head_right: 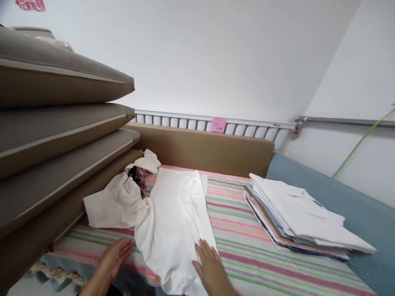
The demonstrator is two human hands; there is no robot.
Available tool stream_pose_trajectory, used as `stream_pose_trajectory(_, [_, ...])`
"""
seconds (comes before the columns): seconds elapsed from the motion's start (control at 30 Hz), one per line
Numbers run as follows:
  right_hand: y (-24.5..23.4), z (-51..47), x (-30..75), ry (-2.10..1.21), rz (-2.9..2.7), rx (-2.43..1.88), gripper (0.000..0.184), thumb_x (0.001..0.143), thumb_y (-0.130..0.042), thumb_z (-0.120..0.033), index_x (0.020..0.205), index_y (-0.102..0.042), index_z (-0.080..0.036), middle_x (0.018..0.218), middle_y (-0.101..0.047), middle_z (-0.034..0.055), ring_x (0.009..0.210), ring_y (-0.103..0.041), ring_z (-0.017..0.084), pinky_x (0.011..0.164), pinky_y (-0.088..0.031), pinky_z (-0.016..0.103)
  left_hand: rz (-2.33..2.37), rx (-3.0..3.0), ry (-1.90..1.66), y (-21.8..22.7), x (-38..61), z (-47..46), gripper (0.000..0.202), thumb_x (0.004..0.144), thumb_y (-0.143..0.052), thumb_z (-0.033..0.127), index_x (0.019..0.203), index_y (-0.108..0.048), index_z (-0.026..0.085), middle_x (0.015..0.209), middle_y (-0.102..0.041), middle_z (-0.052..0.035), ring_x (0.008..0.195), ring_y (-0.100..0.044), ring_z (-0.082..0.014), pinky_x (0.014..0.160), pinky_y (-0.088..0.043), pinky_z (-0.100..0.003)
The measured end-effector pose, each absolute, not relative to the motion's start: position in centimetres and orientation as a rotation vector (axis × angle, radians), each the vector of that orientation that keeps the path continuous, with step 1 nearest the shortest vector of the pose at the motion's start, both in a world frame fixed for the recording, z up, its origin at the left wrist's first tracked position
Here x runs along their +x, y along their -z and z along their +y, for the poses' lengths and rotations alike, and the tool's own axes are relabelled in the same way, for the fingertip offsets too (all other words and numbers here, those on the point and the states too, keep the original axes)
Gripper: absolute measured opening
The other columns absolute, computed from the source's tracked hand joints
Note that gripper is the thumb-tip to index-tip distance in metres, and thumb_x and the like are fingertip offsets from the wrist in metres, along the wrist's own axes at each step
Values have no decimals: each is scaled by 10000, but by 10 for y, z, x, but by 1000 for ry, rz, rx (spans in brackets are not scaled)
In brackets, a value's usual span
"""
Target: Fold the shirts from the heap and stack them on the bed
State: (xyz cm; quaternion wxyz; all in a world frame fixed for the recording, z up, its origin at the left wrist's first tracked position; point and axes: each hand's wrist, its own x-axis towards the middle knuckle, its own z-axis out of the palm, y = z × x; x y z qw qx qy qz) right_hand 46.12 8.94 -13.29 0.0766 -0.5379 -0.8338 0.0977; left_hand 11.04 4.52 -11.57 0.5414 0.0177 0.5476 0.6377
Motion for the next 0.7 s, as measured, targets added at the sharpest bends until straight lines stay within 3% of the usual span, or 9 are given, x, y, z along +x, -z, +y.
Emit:
stream_pose_trajectory(0.13, [102,113,450,-341,-2386,-1605,451,878,-361,-441,1164,-625,-213,1241,-594,87,1191,-507,253,1075,-292,458,1248,27,-1418,111,107,75,151,774,-597,232,871,-584,117,802,-681,-92,681,-648,-190,714,-515,-312])
stream_pose_trajectory(0.23, [73,146,424,-495,-2247,-1560,395,860,-367,-360,1054,-661,-180,1097,-667,87,1020,-608,210,927,-437,339,1214,37,-1346,109,109,97,255,745,-648,310,900,-588,117,816,-687,-102,673,-649,-207,639,-517,-316])
stream_pose_trajectory(0.37, [49,202,367,-643,-2149,-1604,294,828,-420,-286,925,-676,-179,904,-705,45,853,-648,171,757,-471,253,1205,65,-1296,112,111,118,280,715,-677,321,919,-583,155,748,-677,-58,634,-635,-198,574,-497,-301])
stream_pose_trajectory(0.47, [47,248,316,-648,-2155,-1704,265,825,-443,-235,928,-681,-176,891,-705,39,808,-656,145,704,-463,215,1245,133,-1278,121,107,128,262,683,-677,319,893,-596,184,722,-669,-33,638,-625,-201,580,-481,-304])
stream_pose_trajectory(0.57, [53,292,262,-599,-2154,-1769,259,826,-464,-215,968,-677,-171,949,-700,58,846,-656,140,708,-465,200,1382,409,-1330,132,101,133,297,575,-730,401,714,-601,173,641,-635,-17,661,-601,-218,621,-466,-308])
stream_pose_trajectory(0.7, [60,343,191,-496,-2150,-1867,310,832,-509,-294,1048,-651,-123,1078,-661,143,999,-626,213,805,-483,268,1507,714,-1340,146,104,141,413,462,-762,528,507,-512,202,465,-471,42,563,-512,-178,573,-417,-263])
